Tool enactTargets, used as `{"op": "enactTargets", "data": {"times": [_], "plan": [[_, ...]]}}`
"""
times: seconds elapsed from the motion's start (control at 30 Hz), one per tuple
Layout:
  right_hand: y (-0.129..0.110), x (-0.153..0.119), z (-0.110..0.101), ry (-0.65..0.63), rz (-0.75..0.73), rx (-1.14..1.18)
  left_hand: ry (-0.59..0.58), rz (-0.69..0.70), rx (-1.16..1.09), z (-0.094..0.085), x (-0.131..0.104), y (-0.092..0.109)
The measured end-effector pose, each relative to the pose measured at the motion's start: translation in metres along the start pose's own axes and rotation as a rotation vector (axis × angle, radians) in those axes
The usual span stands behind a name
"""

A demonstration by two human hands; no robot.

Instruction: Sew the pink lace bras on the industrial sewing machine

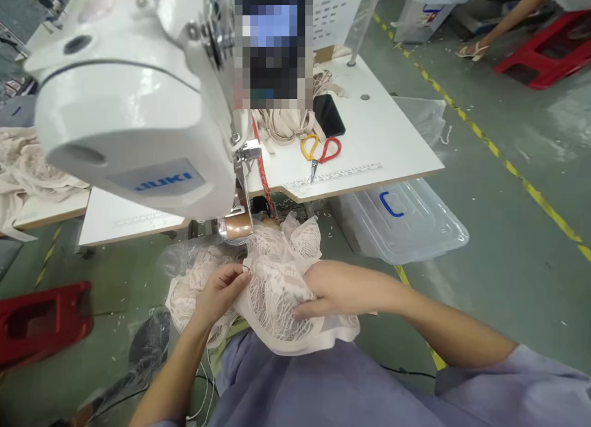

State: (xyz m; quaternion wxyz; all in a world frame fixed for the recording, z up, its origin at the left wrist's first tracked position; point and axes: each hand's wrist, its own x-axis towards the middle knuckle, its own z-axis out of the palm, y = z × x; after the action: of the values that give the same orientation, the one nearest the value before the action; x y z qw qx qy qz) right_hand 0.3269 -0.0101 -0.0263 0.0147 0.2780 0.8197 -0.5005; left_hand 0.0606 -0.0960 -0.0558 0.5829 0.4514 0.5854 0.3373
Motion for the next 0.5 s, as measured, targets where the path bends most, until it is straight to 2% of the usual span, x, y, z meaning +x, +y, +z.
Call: {"op": "enactTargets", "data": {"times": [0.03,0.1,0.13,0.17,0.23,0.3,0.4,0.5], "plan": [[0.005,0.001,-0.007,0.018,0.059,-0.051,0.016,0.074,0.105,0.005,0.002,0.009],[0.012,0.008,-0.017,0.169,0.136,-0.110,0.011,0.217,0.293,0.017,0.006,0.028],[0.014,0.013,-0.020,0.260,0.124,-0.082,-0.014,0.271,0.365,0.023,0.007,0.036],[0.016,0.020,-0.021,0.287,0.076,-0.014,-0.047,0.311,0.417,0.028,0.009,0.044],[0.016,0.034,-0.020,0.187,-0.067,0.191,-0.048,0.353,0.460,0.031,0.013,0.059],[0.015,0.048,-0.016,0.149,-0.141,0.383,0.068,0.332,0.459,0.025,0.018,0.070],[0.010,0.068,-0.015,0.351,-0.093,0.473,0.244,0.219,0.446,0.002,0.026,0.083],[0.005,0.086,-0.022,0.446,-0.065,0.436,0.292,0.079,0.416,-0.021,0.035,0.088]]}}
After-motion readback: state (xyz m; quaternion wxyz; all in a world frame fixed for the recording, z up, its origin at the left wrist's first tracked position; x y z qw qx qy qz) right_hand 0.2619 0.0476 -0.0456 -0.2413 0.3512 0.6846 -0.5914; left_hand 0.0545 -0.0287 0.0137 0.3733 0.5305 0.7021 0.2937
